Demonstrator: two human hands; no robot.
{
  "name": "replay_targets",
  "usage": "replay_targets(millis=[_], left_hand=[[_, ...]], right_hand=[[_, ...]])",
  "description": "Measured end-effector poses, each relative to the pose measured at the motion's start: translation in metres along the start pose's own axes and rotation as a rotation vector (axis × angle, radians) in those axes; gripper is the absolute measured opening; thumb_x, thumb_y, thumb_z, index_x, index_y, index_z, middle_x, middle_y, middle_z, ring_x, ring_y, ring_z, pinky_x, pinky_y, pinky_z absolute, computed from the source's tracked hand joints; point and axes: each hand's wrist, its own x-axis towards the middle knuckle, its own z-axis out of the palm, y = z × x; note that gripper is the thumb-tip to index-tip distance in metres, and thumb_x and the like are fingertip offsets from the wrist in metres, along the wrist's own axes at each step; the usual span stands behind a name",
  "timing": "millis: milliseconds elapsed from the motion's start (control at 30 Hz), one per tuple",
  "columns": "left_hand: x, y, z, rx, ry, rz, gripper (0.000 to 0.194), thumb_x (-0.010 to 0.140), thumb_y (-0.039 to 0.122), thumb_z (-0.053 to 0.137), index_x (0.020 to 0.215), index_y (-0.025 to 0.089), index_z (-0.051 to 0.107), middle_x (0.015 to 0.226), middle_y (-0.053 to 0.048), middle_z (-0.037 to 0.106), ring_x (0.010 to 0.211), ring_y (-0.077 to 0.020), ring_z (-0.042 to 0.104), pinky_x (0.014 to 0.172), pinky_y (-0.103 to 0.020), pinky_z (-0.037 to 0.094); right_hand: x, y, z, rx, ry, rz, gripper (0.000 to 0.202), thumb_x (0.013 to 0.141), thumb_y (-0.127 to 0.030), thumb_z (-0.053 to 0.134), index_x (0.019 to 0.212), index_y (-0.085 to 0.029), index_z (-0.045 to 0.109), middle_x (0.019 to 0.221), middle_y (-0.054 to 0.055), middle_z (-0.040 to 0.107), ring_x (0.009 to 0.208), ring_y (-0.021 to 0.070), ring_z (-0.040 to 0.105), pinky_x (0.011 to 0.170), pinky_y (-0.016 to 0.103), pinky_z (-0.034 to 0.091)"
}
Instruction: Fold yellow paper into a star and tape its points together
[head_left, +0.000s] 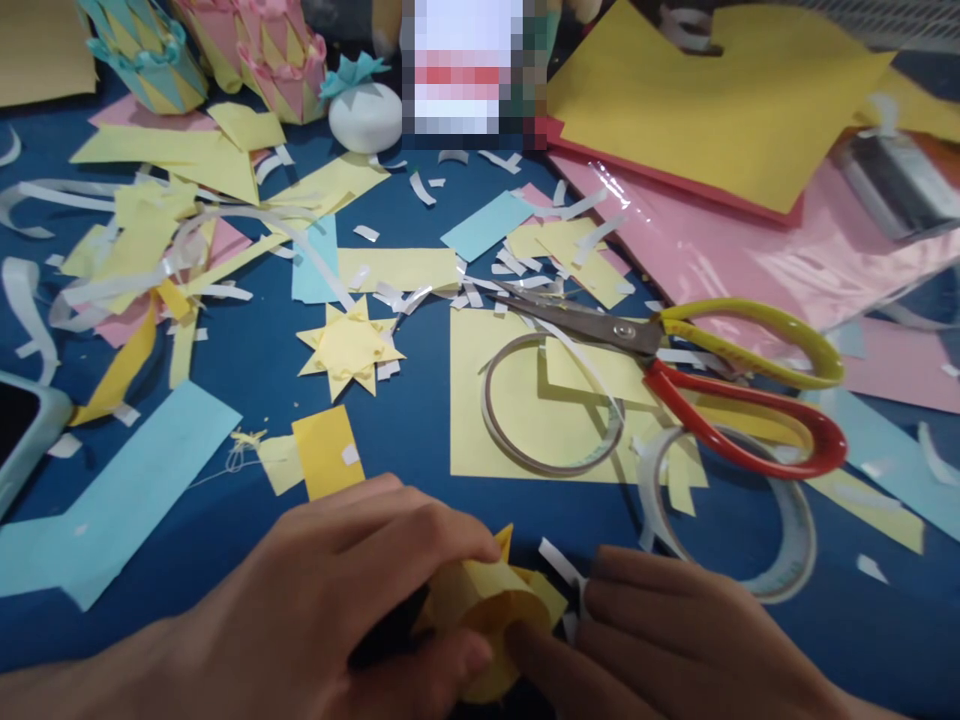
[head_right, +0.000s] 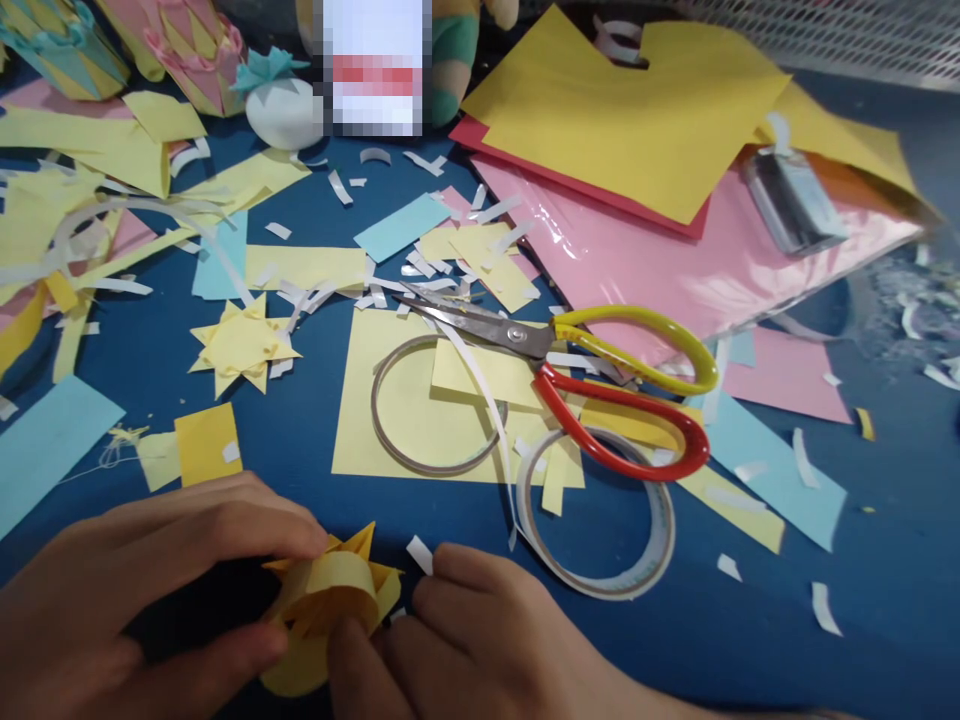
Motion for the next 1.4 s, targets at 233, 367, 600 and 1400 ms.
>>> replay_targets(millis=[233,367,600,1400], left_hand=[[0.002,0.001,0.002,-0.036,0.029,-0.041,0.016,0.08,0.023,0.059,0.095,0.028,0.056,0.081,0.007,0.066,0.066,-0.0072,0.061,0.06,-0.015,0.047],[0.002,0.003,0.003,-0.044,0.075,-0.073,0.016,0.079,0.02,0.06,0.093,0.028,0.058,0.079,0.006,0.066,0.063,-0.007,0.061,0.057,-0.014,0.046],[0.004,0.003,0.002,-0.042,0.049,-0.049,0.014,0.08,0.018,0.058,0.09,0.027,0.058,0.078,0.008,0.065,0.064,-0.0043,0.06,0.058,-0.01,0.045],[0.008,0.008,0.001,0.014,0.076,-0.081,0.014,0.081,0.016,0.054,0.09,0.025,0.06,0.08,0.006,0.067,0.068,-0.0052,0.063,0.064,-0.01,0.049]], right_hand=[[0.002,0.004,0.004,-0.05,-0.021,-0.092,0.037,0.09,-0.01,0.043,0.059,-0.018,0.06,0.036,-0.006,0.042,0.031,0.0083,0.036,0.04,0.025,0.038],[0.002,0.003,0.002,-0.053,-0.021,-0.053,0.034,0.088,-0.007,0.044,0.061,-0.017,0.061,0.036,-0.006,0.042,0.032,0.0091,0.038,0.04,0.026,0.037],[0.0,0.005,0.002,-0.03,-0.006,-0.053,0.029,0.088,-0.007,0.046,0.065,-0.016,0.062,0.039,-0.005,0.047,0.034,0.0089,0.04,0.039,0.025,0.035],[0.002,-0.003,0.0,0.019,-0.016,0.031,0.041,0.085,-0.001,0.038,0.056,-0.017,0.062,0.038,-0.004,0.047,0.035,0.0096,0.045,0.046,0.026,0.043]])
